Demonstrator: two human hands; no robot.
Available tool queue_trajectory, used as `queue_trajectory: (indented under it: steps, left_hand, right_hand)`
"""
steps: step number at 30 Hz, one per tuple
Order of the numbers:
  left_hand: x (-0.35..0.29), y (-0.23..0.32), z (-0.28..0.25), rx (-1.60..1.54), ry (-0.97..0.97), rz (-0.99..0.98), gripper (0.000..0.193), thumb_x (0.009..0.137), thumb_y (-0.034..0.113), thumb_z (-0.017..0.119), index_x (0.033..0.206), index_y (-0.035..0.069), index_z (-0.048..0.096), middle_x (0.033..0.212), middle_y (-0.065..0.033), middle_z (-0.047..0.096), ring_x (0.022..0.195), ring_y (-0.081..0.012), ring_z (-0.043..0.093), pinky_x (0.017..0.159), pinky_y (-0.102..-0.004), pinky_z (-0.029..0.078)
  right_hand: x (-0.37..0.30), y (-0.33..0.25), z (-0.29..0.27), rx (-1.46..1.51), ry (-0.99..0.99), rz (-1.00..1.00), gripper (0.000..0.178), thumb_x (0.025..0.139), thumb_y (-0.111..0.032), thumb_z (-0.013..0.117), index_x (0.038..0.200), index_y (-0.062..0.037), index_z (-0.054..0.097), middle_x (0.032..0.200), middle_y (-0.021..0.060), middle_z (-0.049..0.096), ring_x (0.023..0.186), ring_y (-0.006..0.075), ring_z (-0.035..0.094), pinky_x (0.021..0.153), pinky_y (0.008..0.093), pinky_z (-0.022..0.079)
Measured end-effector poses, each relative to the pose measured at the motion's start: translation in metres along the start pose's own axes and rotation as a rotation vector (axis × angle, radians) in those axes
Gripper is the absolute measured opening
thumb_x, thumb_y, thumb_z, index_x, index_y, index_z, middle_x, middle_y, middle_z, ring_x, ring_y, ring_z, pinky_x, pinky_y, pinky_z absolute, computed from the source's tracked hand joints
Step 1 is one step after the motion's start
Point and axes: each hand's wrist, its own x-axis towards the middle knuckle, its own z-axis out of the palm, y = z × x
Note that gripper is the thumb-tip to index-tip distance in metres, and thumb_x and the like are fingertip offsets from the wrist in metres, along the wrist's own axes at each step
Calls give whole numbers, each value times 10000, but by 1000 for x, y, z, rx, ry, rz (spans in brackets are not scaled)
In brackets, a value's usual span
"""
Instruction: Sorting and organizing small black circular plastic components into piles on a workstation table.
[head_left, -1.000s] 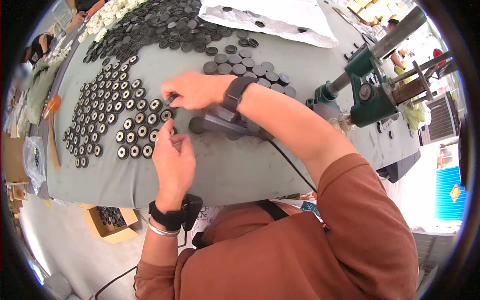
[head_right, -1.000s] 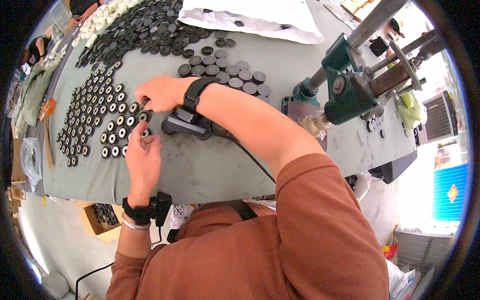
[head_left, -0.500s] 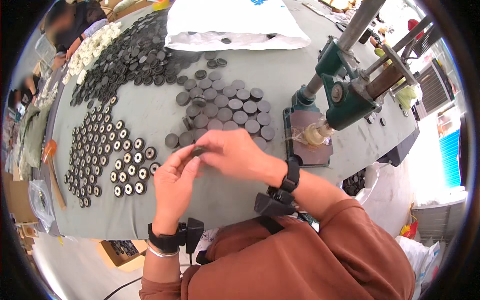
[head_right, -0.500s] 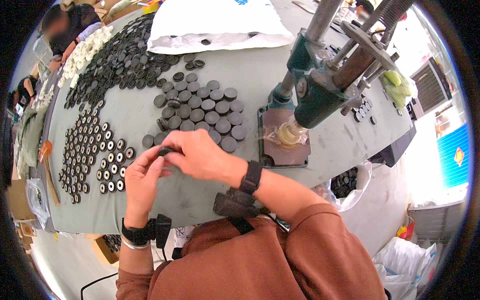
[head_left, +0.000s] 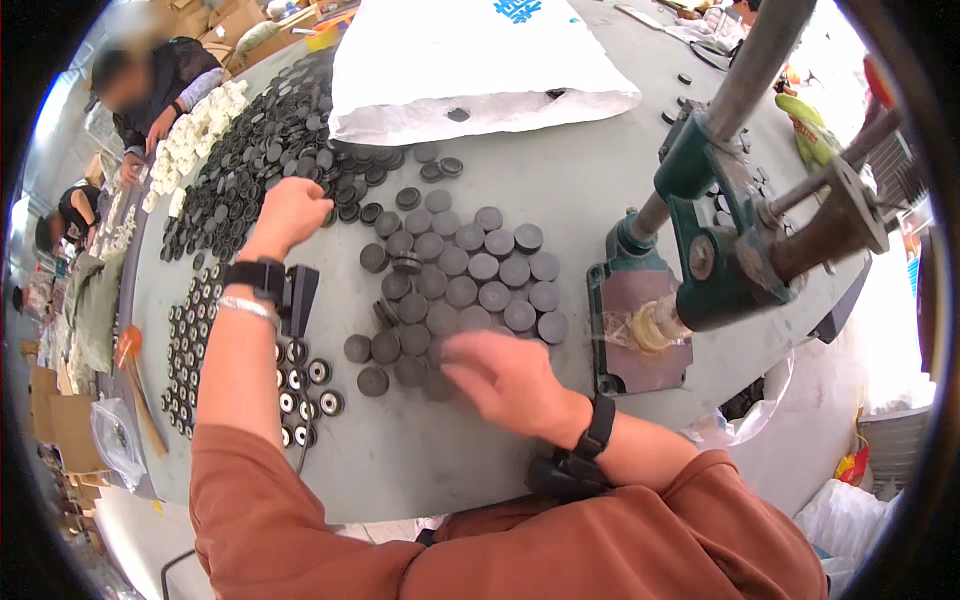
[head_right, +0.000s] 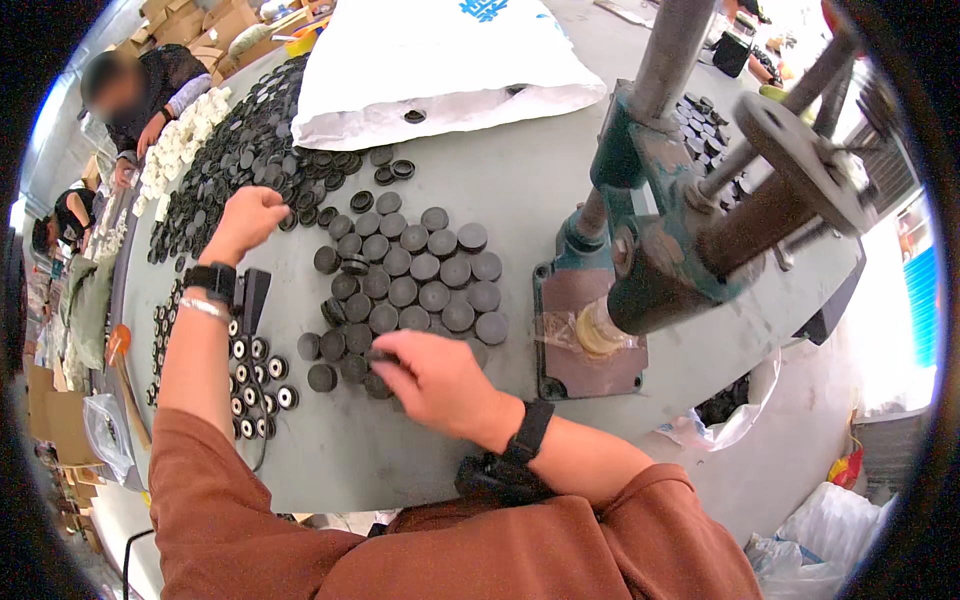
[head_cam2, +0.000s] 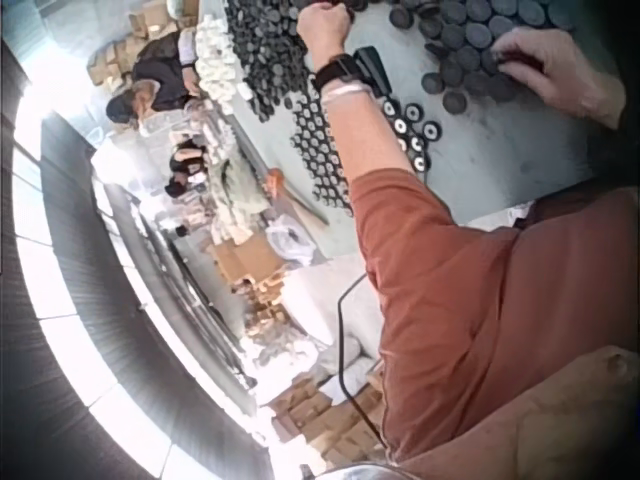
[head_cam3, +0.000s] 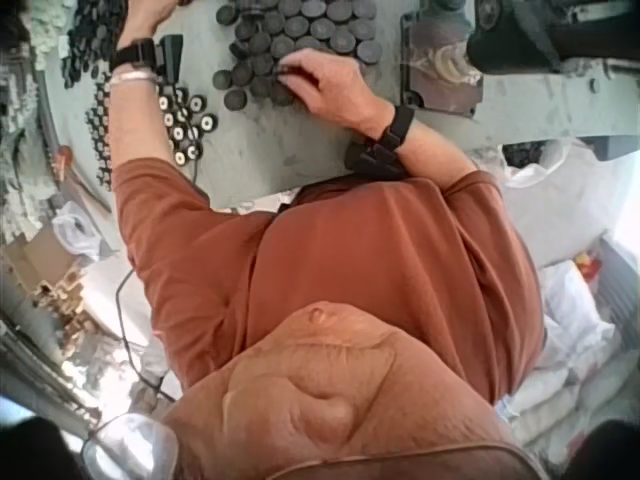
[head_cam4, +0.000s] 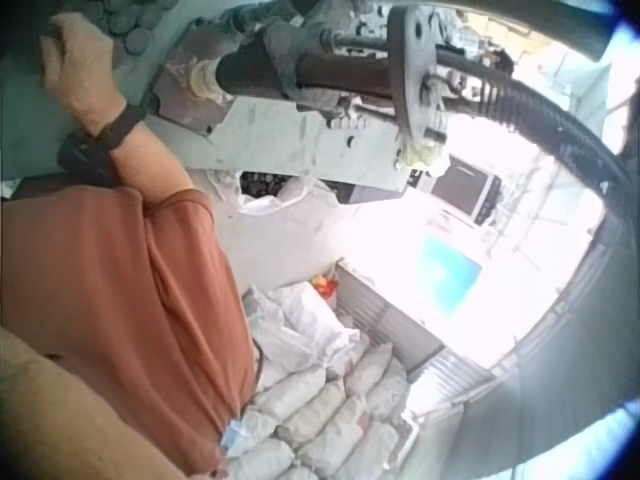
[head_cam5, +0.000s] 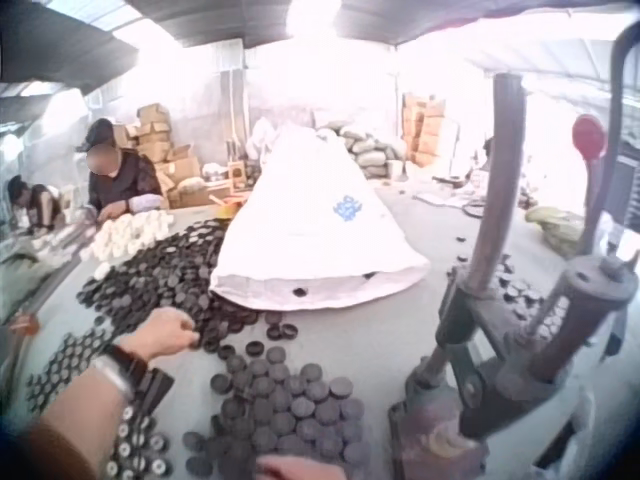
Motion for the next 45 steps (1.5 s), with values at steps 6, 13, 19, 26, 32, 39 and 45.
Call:
queue_trajectory:
  steps: [6, 13, 19, 26, 32, 39, 45]
  left_hand:
    - [54, -9, 17, 164, 69, 40, 290, 743, 215, 605, 959, 26, 641, 965, -189, 626, 935, -326, 590, 810, -388, 466]
    - [61, 5, 29, 270, 314, 136, 215, 774, 170, 586, 963, 73, 620, 1038, -166, 569, 1013, -302, 537, 805, -395, 469]
    - [71, 20, 39, 334, 178, 461, 273, 762, 224, 617, 1021, 141, 617, 1026, -77, 594, 992, -272, 534, 816, -371, 443]
    - [71, 57, 45, 130, 52, 612, 226, 751, 76, 540, 958, 103, 627, 974, -99, 584, 972, -287, 534, 792, -365, 470]
    - [89, 72, 61, 141, 130, 675, 250, 776, 104, 560, 1022, 116, 597, 1004, -82, 564, 976, -273, 538, 803, -380, 469]
    - [97, 81, 62, 158, 82, 545, 181, 817, 202, 547, 922, 69, 609, 990, -125, 567, 916, -322, 559, 802, -409, 459]
    - [87, 47, 33, 293, -75, 46, 273, 780, 186, 515, 963, 13, 620, 934, -188, 609, 930, -350, 581, 790, -441, 466]
  right_hand:
    - [0, 1, -1, -128, -105, -248, 264, 709, -58, 659, 948, -59, 547, 736, 55, 570, 642, 232, 555, 538, 329, 458]
    - [0, 3, -2, -120, -121, -234, 293, 689, -32, 661, 958, -41, 545, 728, 49, 548, 618, 218, 533, 526, 316, 446]
    - [1, 5, -5, -126, -144, -229, 253, 705, -48, 655, 933, -40, 545, 714, 52, 539, 619, 217, 537, 523, 315, 446]
    - [1, 5, 1, -126, -113, -212, 245, 711, -57, 649, 931, -40, 541, 699, 55, 523, 614, 220, 530, 529, 315, 446]
    - [-1, 5, 1, -92, -125, -222, 231, 716, -64, 641, 925, -42, 544, 701, 55, 521, 623, 219, 531, 539, 316, 447]
    - [-4, 5, 0, -102, -171, -209, 263, 707, -58, 654, 952, -49, 557, 747, 53, 559, 654, 217, 555, 555, 310, 457]
    - [-2, 3, -2, -73, -126, -228, 235, 724, -63, 626, 941, -43, 539, 707, 59, 515, 646, 225, 537, 557, 318, 451]
